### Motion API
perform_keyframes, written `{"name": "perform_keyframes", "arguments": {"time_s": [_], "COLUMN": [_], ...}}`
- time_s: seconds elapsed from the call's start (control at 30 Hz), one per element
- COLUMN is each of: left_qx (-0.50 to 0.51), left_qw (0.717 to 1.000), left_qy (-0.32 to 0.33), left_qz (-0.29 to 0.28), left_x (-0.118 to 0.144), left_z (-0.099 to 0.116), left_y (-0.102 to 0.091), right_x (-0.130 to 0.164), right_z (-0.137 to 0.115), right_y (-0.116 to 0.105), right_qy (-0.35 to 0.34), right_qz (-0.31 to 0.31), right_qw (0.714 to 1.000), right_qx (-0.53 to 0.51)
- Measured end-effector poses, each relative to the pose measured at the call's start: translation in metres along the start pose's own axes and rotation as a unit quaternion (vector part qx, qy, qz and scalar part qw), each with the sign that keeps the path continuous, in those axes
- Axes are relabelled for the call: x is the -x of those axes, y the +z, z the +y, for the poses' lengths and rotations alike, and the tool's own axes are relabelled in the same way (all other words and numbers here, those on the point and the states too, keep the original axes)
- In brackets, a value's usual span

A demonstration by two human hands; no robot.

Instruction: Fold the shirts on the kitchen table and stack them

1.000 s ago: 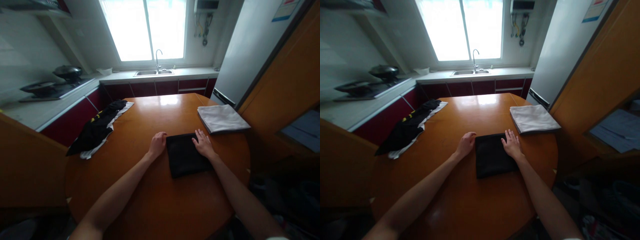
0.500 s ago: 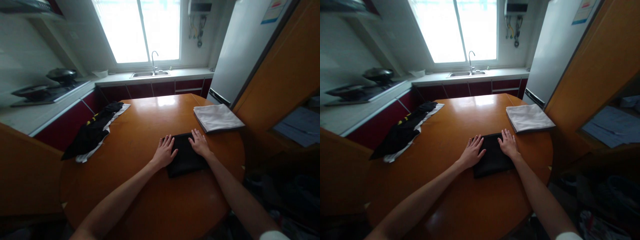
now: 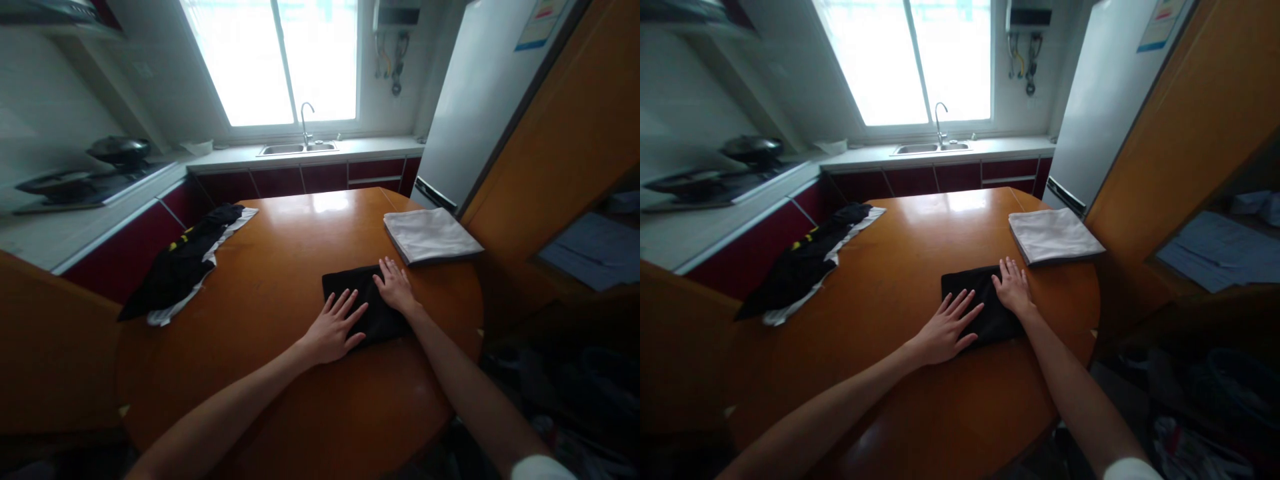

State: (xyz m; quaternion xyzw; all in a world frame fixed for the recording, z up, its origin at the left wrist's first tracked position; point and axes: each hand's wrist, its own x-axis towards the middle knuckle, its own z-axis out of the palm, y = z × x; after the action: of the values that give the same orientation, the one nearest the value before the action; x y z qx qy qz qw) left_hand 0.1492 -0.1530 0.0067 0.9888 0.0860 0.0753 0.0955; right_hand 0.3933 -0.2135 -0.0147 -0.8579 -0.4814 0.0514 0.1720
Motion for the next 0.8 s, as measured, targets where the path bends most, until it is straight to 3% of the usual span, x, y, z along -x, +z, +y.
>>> {"name": "perform_keyframes", "arguments": {"time_s": [0.3, 0.43, 0.5, 0.6, 0.7, 0.8], "left_qx": [0.01, 0.015, 0.024, 0.044, 0.064, 0.077], "left_qw": [1.0, 1.0, 0.999, 0.998, 0.997, 0.995], "left_qy": [0.025, 0.026, 0.03, 0.032, 0.027, 0.024], "left_qz": [-0.001, 0.006, 0.011, 0.025, 0.046, 0.06], "left_x": [0.018, 0.017, 0.016, 0.016, 0.013, 0.011], "left_z": [0.004, 0.003, 0.002, 0.0, -0.002, -0.004], "left_y": [-0.005, -0.006, -0.007, -0.008, -0.007, -0.004], "right_x": [0.003, 0.007, 0.01, 0.017, 0.026, 0.031], "right_z": [-0.006, -0.007, 0.0, 0.015, 0.027, 0.03], "right_y": [-0.002, -0.027, -0.041, -0.053, -0.053, -0.051], "right_qy": [0.006, 0.008, 0.047, 0.125, 0.14, 0.14], "right_qz": [0.013, 0.138, 0.184, 0.115, 0.017, -0.001], "right_qw": [1.0, 0.99, 0.981, 0.981, 0.982, 0.983], "right_qx": [0.013, 0.004, -0.03, -0.091, -0.122, -0.119]}}
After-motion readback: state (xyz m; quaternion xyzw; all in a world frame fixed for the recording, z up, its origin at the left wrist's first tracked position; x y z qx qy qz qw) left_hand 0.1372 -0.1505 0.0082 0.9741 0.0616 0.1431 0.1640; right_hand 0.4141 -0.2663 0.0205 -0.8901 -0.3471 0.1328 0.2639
